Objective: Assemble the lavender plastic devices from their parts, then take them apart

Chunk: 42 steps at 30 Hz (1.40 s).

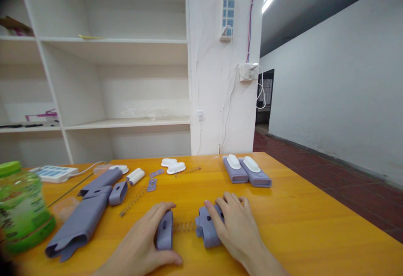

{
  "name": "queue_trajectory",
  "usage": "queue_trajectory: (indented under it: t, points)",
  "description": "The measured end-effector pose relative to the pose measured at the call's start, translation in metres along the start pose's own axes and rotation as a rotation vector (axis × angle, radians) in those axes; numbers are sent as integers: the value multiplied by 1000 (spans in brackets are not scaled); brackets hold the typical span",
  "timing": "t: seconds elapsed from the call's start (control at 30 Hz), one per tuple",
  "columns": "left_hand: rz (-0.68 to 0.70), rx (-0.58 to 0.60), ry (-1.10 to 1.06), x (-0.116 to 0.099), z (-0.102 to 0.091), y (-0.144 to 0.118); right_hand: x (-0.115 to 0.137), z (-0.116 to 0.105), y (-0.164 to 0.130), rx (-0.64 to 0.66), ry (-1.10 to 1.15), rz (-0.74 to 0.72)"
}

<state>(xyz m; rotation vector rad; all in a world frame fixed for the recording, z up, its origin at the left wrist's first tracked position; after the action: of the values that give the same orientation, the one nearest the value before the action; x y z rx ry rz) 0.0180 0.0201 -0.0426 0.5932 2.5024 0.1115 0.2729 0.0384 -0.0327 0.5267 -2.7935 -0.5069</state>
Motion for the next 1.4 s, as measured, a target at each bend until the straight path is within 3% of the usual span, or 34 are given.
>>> queue_trajectory:
  t: [0.23, 0.4, 0.47, 0.7, 0.97, 1.23, 1.4]
  points:
    - [-41, 61, -133, -15, 16, 6, 24, 2, -7, 15, 43, 38]
    - [-20, 42, -174, -5, 12, 2, 33, -15, -11, 289, 164, -338]
    - [4, 28, -186, -4, 9, 0, 33, -17, -9, 350, 151, -401]
    - [156, 95, -163, -10, 10, -1, 28, -2, -7, 268, 149, -344]
    - [290, 127, -20, -12, 15, -3, 31, -17, -9, 294, 282, -253]
    - [421, -31, 75, -16, 10, -5, 28, -21, -15, 250, 250, -263]
    - [586, -205, 261, -16, 18, -3, 30, -17, -13, 177, 116, -429]
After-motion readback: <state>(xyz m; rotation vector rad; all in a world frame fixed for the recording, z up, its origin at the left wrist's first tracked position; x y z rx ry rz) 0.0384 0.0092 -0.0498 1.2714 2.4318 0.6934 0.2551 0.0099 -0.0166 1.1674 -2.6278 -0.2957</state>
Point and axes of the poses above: each hand's wrist, its own y-axis towards the middle knuckle, its own z-axis out of the palm, x = y × z, the point moved 2 cm from there along y, towards the middle knuckle, and after that the axes turned 3 degrees about x, right-handed, at the moved point
